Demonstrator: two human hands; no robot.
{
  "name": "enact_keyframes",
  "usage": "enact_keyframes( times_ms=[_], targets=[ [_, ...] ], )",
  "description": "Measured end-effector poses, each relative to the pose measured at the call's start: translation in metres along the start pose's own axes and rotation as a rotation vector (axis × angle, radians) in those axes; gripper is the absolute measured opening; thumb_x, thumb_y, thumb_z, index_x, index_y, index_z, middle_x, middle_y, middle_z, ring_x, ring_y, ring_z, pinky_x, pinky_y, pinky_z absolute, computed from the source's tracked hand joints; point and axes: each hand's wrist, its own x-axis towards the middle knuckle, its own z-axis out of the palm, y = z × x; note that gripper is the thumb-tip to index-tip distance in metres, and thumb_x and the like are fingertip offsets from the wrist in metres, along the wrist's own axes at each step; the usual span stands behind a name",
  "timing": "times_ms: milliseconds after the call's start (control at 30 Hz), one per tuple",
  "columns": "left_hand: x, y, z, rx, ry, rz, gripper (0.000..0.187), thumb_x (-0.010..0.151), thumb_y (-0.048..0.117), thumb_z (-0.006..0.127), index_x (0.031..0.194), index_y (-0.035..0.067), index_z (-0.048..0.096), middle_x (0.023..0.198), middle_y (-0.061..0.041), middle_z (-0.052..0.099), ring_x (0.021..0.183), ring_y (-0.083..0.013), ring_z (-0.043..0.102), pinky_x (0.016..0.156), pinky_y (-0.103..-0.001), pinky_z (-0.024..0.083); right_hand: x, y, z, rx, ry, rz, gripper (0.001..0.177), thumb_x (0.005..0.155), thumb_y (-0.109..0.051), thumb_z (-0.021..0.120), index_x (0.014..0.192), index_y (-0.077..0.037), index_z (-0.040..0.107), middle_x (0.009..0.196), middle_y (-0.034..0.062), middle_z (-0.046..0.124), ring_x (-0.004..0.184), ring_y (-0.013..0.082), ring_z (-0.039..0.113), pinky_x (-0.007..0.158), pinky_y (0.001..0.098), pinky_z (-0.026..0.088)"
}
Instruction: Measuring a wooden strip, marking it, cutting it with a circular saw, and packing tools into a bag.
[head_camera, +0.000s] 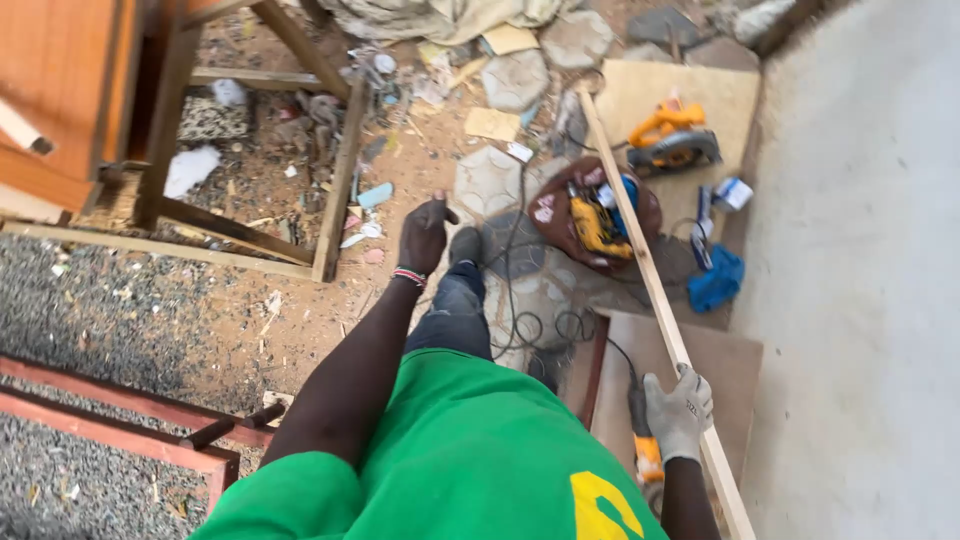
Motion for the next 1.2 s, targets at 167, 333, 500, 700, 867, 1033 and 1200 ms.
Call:
enact_keyframes(
  times_ms=[167, 333, 500, 700, 867, 1033, 1200],
  targets=[
    [0.101, 0.032, -0.056, -0.092, 0.118, -0.014, 0.081, 0.116, 0.069, 0.038, 0.079, 0.011, 0.082, 0.093, -0.007, 0.086, 0.087, -0.0288, 0.077, 0.088, -0.047, 0.053, 0.053, -0.246, 0.014, 0.071, 0.068, -0.319, 0.082, 0.096, -0.055, 0.072, 0.169, -0.02, 0.06, 0.176, 0.0193, 0.049, 0.164, 0.0442, 0.044, 0.138, 0.0628, 0.03],
    [0.214, 0.012, -0.169, -0.215, 0.275, -0.107, 0.084, 0.112, 0.074, 0.04, 0.078, 0.01, 0.083, 0.099, -0.008, 0.09, 0.095, -0.0289, 0.084, 0.095, -0.046, 0.059, 0.12, -0.476, 0.046, 0.099, 0.128, -0.798, 0.073, 0.101, -0.043, 0.077, 0.163, -0.005, 0.067, 0.164, 0.0307, 0.06, 0.15, 0.0507, 0.057, 0.133, 0.0596, 0.04],
    [0.274, -0.052, -0.281, -0.228, 0.517, -0.223, 0.071, 0.125, 0.071, 0.044, 0.091, 0.022, 0.083, 0.069, -0.007, 0.064, 0.076, -0.0266, 0.065, 0.085, -0.047, 0.055, 0.112, -0.682, 0.055, 0.148, -0.126, -1.078, 0.066, 0.1, -0.028, 0.087, 0.156, 0.004, 0.072, 0.148, 0.0366, 0.069, 0.15, 0.0551, 0.064, 0.13, 0.0613, 0.05],
    [0.283, -0.093, -0.346, -0.28, 0.728, -0.342, 0.057, 0.127, 0.059, 0.055, 0.098, 0.017, 0.079, 0.084, -0.01, 0.065, 0.087, -0.0266, 0.062, 0.087, -0.047, 0.05, 0.103, -0.857, 0.109, -0.014, -0.461, -1.066, 0.072, 0.104, -0.049, 0.084, 0.167, -0.019, 0.064, 0.168, 0.0209, 0.057, 0.163, 0.042, 0.057, 0.139, 0.0524, 0.048],
    [0.308, -0.136, -0.34, -0.38, 0.746, -0.363, 0.049, 0.125, 0.052, 0.065, 0.094, 0.015, 0.069, 0.067, -0.005, 0.054, 0.073, -0.0202, 0.056, 0.075, -0.042, 0.046, 0.1, -1.034, 0.172, -0.13, -0.461, -1.303, 0.07, 0.107, -0.056, 0.083, 0.163, -0.016, 0.066, 0.155, 0.0235, 0.064, 0.152, 0.0457, 0.064, 0.131, 0.0568, 0.054],
    [0.37, -0.128, -0.345, -0.367, 0.653, -0.401, 0.037, 0.121, 0.046, 0.071, 0.104, 0.014, 0.079, 0.07, -0.006, 0.062, 0.072, -0.0213, 0.065, 0.072, -0.041, 0.05, 0.131, -1.212, 0.272, -0.191, -0.341, -1.314, 0.085, 0.104, -0.065, 0.087, 0.169, -0.018, 0.058, 0.169, 0.0193, 0.057, 0.161, 0.0414, 0.058, 0.135, 0.0599, 0.049],
    [0.51, -0.102, -0.377, -0.345, 0.631, -0.354, 0.033, 0.12, 0.037, 0.068, 0.11, 0.009, 0.081, 0.081, -0.014, 0.074, 0.08, -0.0311, 0.075, 0.076, -0.046, 0.058, 0.154, -1.323, 0.34, -0.434, -0.177, -1.26, 0.142, 0.09, -0.084, 0.097, 0.185, -0.011, 0.021, 0.181, 0.0255, 0.032, 0.171, 0.0462, 0.039, 0.14, 0.0654, 0.038]
  ],
)
